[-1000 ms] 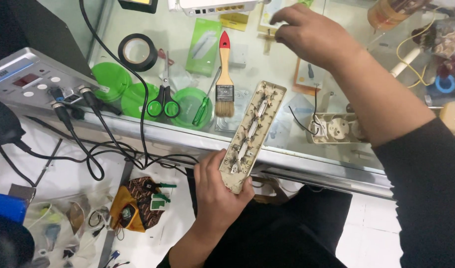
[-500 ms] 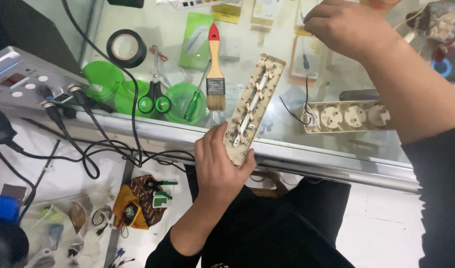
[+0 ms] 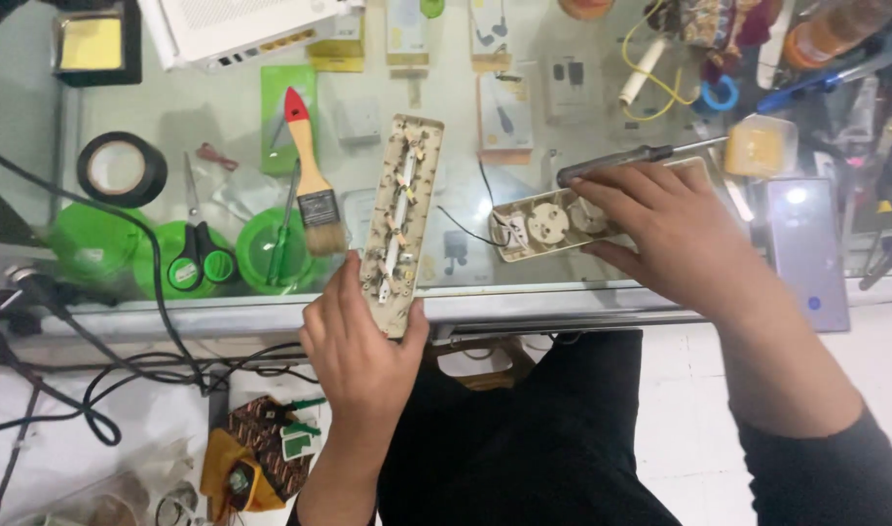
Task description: Repairing a multi-socket power strip by connecting internal wires and cleaning components
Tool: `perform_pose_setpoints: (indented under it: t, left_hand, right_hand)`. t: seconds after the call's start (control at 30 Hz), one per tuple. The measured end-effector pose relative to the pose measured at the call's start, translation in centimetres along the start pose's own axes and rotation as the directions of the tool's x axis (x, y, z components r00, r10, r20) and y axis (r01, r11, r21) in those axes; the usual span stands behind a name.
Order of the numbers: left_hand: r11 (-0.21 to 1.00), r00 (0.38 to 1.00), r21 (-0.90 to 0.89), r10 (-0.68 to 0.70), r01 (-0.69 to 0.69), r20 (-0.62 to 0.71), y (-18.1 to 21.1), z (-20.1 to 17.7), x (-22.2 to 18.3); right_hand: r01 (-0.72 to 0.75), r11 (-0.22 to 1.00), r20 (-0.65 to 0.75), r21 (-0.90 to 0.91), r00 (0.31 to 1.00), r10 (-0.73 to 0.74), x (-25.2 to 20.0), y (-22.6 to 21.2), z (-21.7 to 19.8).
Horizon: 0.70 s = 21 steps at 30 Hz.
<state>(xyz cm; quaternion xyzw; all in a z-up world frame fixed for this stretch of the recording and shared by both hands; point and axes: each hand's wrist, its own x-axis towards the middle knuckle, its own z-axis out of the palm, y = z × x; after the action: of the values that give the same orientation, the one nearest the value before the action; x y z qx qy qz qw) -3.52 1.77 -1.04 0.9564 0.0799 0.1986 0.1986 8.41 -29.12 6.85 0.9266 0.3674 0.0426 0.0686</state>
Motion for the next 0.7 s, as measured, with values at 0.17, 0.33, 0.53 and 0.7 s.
perform_pose_setpoints:
  t: [0.17,0.33,0.53,0.7]
  left_hand:
    - [0.996,0.993,-0.075,0.03,-0.039,-0.115,0.2,0.4,0.0]
    - [0.988,0.979,-0.134,0.054,-0.081,-0.195,1.3,1.2,-0.2]
    - [0.961,0.942,-0.215,0.101,-0.176,-0.32,4.3,3.3,0.4]
    - [0.919,0.931,-0.262,0.213,-0.294,-0.297,8.3,2.4,3.4]
  right_hand:
    - [-0.083,0.982,-0.19,0.167,0.975,0.115,0.2,2.0,2.0]
    - [-0.147,0.982,-0.29,0.119,0.941,0.176,1.6,3.8,3.1]
    - [-0.167,0.901,-0.387,0.4,0.861,0.331,2.8,0.4,0.1]
    - [-0.074,-0.234,0.124,0.969,0.971,0.205,8.3,-4.4,-3.0]
